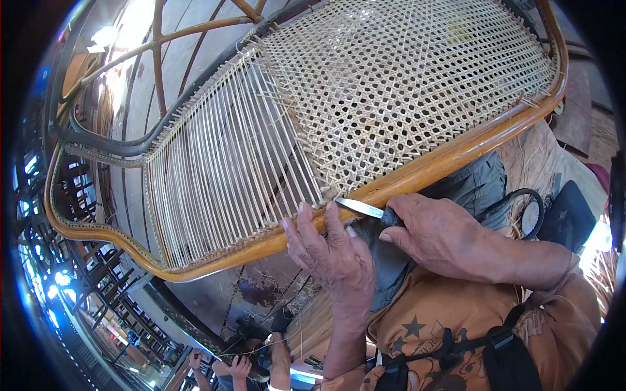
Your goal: Weaving rattan webbing onto a chair frame and trimming the edges with a knife.
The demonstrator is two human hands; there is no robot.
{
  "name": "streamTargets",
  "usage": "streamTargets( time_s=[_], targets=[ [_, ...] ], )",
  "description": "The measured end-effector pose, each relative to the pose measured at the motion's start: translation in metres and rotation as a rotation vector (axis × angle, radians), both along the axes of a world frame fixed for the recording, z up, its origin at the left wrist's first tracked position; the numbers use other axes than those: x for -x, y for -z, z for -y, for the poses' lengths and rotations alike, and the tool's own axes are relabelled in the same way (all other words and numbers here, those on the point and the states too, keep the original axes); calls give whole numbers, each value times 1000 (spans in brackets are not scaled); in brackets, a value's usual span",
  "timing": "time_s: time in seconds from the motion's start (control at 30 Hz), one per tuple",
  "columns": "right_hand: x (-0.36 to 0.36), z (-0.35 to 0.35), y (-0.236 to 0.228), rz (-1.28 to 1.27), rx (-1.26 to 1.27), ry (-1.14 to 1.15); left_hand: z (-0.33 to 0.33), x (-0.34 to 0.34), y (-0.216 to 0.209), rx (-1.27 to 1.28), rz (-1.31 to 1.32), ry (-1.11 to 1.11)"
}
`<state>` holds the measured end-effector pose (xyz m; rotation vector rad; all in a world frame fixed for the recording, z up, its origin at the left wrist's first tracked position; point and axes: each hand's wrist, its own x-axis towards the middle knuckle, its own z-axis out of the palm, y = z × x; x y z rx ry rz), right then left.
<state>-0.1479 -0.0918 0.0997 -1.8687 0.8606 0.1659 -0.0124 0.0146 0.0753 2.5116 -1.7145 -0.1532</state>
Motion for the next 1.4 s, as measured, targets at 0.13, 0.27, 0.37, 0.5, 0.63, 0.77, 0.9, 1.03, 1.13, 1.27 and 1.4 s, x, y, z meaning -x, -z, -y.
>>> streamTargets(
  time_s=[0.13, 0.27, 0.37, 0.5, 0.63, 0.77, 0.9, 1.03, 1.13, 1.27, 1.4],
  targets=[
    [-2, -2, -1, -9, -48, 45, 1, 0, 0, -4, -33, -27],
    [0, -6, 4, -5, -83, 74, 2, 1, 2, -11, -57, -56],
    [2, -7, 5, 10, -123, 101, 2, 2, 3, -7, -55, -41],
    [3, -7, 6, 29, -128, 112, 3, 3, 2, -3, -61, -35],
    [4, -9, 11, 74, -51, 110, 6, 5, 0, -42, -61, -48],
    [16, 2, 1, 90, 53, 57, -6, 1, -3, 281, -336, -136],
    [15, 4, -7, 109, 36, -1, -26, 14, -17, 349, -490, -208],
    [4, -8, -15, 156, 33, 19, -27, 22, -21, 285, -938, -281],
    [-6, -31, -10, 359, 46, -124, -24, 31, -21, 336, -1511, -513],
    [-25, 0, -7, 355, 379, -174, -35, 21, 6, 517, -1605, -749],
    [-43, 45, 39, 341, 612, -214, -32, 4, -1, 226, -1185, -558]
  ],
)
